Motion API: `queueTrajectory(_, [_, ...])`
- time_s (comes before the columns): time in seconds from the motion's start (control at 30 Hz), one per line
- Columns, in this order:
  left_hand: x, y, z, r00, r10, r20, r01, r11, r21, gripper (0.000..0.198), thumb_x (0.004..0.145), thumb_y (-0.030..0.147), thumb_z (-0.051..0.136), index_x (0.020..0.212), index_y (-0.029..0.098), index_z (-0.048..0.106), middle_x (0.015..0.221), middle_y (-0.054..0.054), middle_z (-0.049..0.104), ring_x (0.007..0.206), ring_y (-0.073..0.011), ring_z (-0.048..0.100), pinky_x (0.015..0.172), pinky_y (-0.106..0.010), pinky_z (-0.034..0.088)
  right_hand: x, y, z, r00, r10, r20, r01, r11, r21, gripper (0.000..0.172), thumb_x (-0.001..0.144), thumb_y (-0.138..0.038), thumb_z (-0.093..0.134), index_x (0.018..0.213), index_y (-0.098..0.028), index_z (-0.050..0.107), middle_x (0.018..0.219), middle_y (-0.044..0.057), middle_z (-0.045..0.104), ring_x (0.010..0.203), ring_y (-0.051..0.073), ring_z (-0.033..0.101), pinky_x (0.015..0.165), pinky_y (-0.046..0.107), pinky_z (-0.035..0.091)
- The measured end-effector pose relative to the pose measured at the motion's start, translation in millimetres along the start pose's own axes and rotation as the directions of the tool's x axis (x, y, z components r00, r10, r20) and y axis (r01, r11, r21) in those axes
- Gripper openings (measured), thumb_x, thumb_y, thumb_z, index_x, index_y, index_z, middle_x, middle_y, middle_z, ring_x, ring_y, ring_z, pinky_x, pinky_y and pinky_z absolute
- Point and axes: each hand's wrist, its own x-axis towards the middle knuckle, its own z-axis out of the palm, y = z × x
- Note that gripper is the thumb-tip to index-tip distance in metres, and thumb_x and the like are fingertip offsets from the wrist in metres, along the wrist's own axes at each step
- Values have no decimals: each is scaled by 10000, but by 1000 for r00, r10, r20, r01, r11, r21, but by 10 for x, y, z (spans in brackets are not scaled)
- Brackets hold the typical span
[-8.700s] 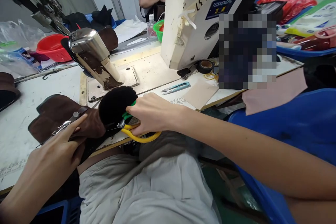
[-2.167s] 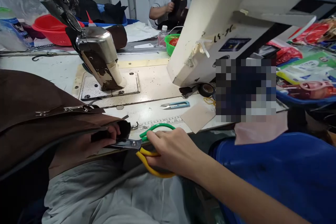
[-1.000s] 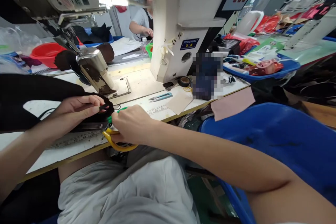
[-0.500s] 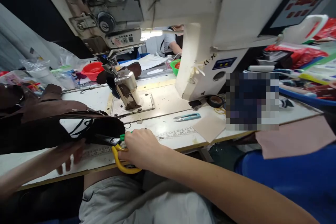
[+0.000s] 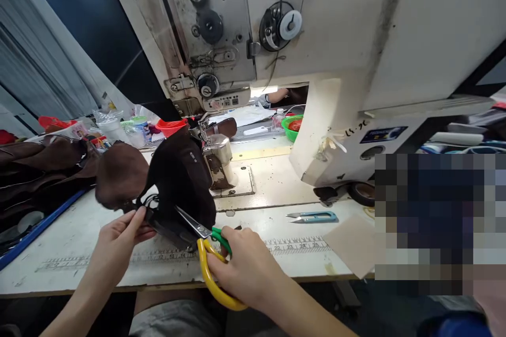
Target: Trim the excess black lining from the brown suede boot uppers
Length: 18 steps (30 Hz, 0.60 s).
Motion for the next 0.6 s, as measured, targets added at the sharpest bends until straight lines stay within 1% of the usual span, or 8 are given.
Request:
queueTrajectory(0.07, [-65, -30, 70, 1000, 4, -1, -4, 1000, -7, 648, 561, 751, 840, 805, 166, 704, 772, -38, 713, 746, -208, 678, 682, -276, 623, -91, -6, 4, 1000, -3, -13, 3, 1000, 2, 129, 908, -294, 565, 804, -224, 535, 702, 3, 622, 667, 203, 569, 601, 283, 260])
queueTrajectory(0.13, [-116, -86, 121, 1000, 8, -6, -8, 1000, -16, 621, 599, 752, 823, 790, 177, 688, 793, -27, 706, 787, -206, 669, 696, -265, 617, -157, -16, 16, 1000, -8, -11, 8, 999, -31, 122, 895, -320, 565, 832, -225, 520, 722, 10, 634, 640, 208, 558, 596, 304, 229])
queueTrajectory(0.23, [-163, -150, 136, 1000, -10, -4, 9, 999, -37, 579, 649, 730, 812, 819, 190, 691, 866, -22, 715, 847, -217, 662, 714, -273, 619, -185, -54, 13, 1000, -20, -15, 19, 998, -60, 152, 877, -355, 563, 823, -232, 492, 749, 22, 638, 645, 221, 550, 588, 323, 195])
queueTrajectory(0.3, [-185, -164, 130, 999, -37, 2, 37, 998, -55, 586, 641, 729, 820, 846, 191, 711, 892, -27, 723, 861, -229, 663, 707, -285, 622, -166, -105, -25, 999, -44, -16, 43, 996, -77, 151, 858, -369, 569, 839, -236, 501, 767, 26, 641, 655, 232, 551, 590, 330, 188])
queueTrajectory(0.4, [-224, -163, 142, 997, -79, 17, 80, 992, -94, 619, 563, 726, 865, 828, 181, 740, 869, -39, 729, 849, -239, 670, 694, -293, 627, -115, -193, -116, 995, -95, -24, 92, 991, -102, 149, 847, -380, 568, 864, -239, 521, 796, 28, 646, 660, 238, 549, 595, 335, 194])
queueTrajectory(0.47, [-255, -157, 165, 994, -107, 12, 108, 984, -145, 631, 494, 715, 899, 791, 178, 752, 821, -37, 729, 797, -225, 669, 680, -286, 628, -83, -224, -150, 994, -102, -38, 97, 989, -114, 149, 870, -386, 543, 867, -240, 512, 777, 21, 632, 652, 234, 541, 594, 337, 202])
queueTrajectory(0.53, [-285, -149, 189, 991, -136, -7, 132, 971, -199, 637, 431, 708, 920, 749, 181, 756, 768, -33, 726, 743, -206, 666, 667, -273, 629, -65, -211, -125, 993, -111, -33, 106, 985, -135, 131, 872, -366, 531, 871, -237, 507, 761, 18, 621, 654, 234, 549, 596, 338, 215])
queueTrajectory(0.6, [-309, -140, 208, 980, -199, -31, 184, 947, -263, 640, 351, 678, 949, 697, 178, 751, 724, -36, 722, 724, -206, 677, 663, -268, 634, -70, -153, -38, 992, -124, -10, 121, 980, -159, 116, 849, -336, 543, 888, -229, 524, 795, 29, 637, 687, 241, 582, 603, 336, 236])
